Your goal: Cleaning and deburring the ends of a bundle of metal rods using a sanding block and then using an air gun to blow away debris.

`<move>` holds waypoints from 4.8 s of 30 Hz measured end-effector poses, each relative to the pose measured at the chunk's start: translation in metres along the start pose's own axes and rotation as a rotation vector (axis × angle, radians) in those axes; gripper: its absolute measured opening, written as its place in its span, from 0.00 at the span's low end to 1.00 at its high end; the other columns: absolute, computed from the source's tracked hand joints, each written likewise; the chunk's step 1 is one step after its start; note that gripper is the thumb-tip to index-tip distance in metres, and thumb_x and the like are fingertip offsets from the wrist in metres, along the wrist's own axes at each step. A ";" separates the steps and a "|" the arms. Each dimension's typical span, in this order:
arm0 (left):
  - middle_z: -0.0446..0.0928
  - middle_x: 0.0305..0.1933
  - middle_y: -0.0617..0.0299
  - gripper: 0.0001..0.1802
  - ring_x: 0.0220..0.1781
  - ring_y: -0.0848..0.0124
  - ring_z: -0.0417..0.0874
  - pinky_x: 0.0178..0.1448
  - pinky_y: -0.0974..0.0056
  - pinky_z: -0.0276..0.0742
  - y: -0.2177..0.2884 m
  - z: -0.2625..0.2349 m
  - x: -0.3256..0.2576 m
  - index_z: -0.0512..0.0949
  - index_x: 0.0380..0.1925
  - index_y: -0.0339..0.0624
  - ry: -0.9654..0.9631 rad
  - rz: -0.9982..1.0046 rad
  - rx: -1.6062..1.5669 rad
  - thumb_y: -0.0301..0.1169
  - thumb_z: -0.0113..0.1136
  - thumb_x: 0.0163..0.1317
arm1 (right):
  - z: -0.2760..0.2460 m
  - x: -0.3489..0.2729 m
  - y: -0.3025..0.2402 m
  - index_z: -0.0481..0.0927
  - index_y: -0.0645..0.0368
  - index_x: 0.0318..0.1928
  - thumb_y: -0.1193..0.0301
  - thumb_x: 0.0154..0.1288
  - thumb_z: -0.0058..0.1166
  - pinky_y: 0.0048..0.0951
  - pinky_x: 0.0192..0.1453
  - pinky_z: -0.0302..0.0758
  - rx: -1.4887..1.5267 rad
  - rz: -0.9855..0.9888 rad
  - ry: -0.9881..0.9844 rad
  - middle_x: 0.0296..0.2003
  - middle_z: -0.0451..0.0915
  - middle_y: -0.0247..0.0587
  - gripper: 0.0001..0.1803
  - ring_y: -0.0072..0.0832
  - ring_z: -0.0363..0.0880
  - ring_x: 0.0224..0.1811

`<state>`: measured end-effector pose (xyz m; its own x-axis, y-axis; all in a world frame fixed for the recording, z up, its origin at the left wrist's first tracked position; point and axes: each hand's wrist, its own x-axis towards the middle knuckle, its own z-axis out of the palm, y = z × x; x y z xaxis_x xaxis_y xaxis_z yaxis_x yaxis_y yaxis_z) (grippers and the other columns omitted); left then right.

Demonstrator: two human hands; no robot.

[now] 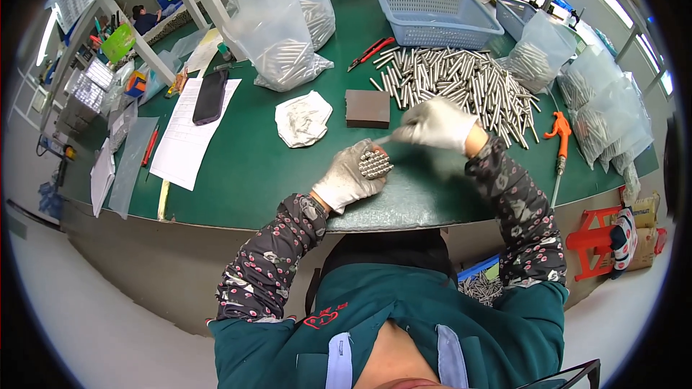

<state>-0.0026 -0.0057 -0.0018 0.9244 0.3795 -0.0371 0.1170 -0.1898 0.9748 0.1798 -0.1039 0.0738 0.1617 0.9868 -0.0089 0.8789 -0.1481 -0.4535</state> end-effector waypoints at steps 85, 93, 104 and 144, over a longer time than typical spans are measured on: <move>0.76 0.29 0.63 0.18 0.31 0.78 0.77 0.38 0.70 0.74 -0.003 0.000 0.002 0.71 0.34 0.38 0.013 0.143 0.128 0.25 0.65 0.41 | 0.020 -0.038 0.020 0.83 0.58 0.36 0.43 0.51 0.55 0.30 0.44 0.75 0.142 0.270 0.103 0.31 0.82 0.48 0.30 0.36 0.81 0.36; 0.73 0.30 0.69 0.19 0.34 0.81 0.73 0.40 0.74 0.72 0.008 0.002 0.001 0.69 0.36 0.40 -0.018 0.103 0.091 0.17 0.63 0.43 | 0.009 -0.044 0.014 0.84 0.55 0.35 0.44 0.51 0.55 0.31 0.43 0.76 0.053 0.293 0.073 0.30 0.82 0.46 0.27 0.37 0.81 0.34; 0.73 0.31 0.69 0.19 0.35 0.82 0.73 0.40 0.75 0.72 0.004 0.000 0.000 0.69 0.36 0.40 0.002 0.051 0.038 0.19 0.64 0.44 | 0.021 -0.041 -0.011 0.83 0.58 0.34 0.44 0.50 0.56 0.33 0.42 0.76 0.145 0.101 0.044 0.27 0.81 0.48 0.28 0.39 0.81 0.32; 0.75 0.35 0.64 0.28 0.35 0.77 0.76 0.43 0.71 0.74 -0.001 -0.002 0.001 0.67 0.47 0.43 -0.004 0.091 0.024 0.24 0.64 0.42 | -0.010 -0.009 -0.005 0.84 0.56 0.29 0.46 0.49 0.59 0.30 0.34 0.75 -0.110 0.089 -0.006 0.20 0.80 0.44 0.24 0.34 0.80 0.24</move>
<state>-0.0024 -0.0036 -0.0023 0.9333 0.3557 0.0503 0.0413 -0.2453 0.9686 0.1782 -0.1124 0.0849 0.2387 0.9698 -0.0498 0.9051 -0.2408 -0.3505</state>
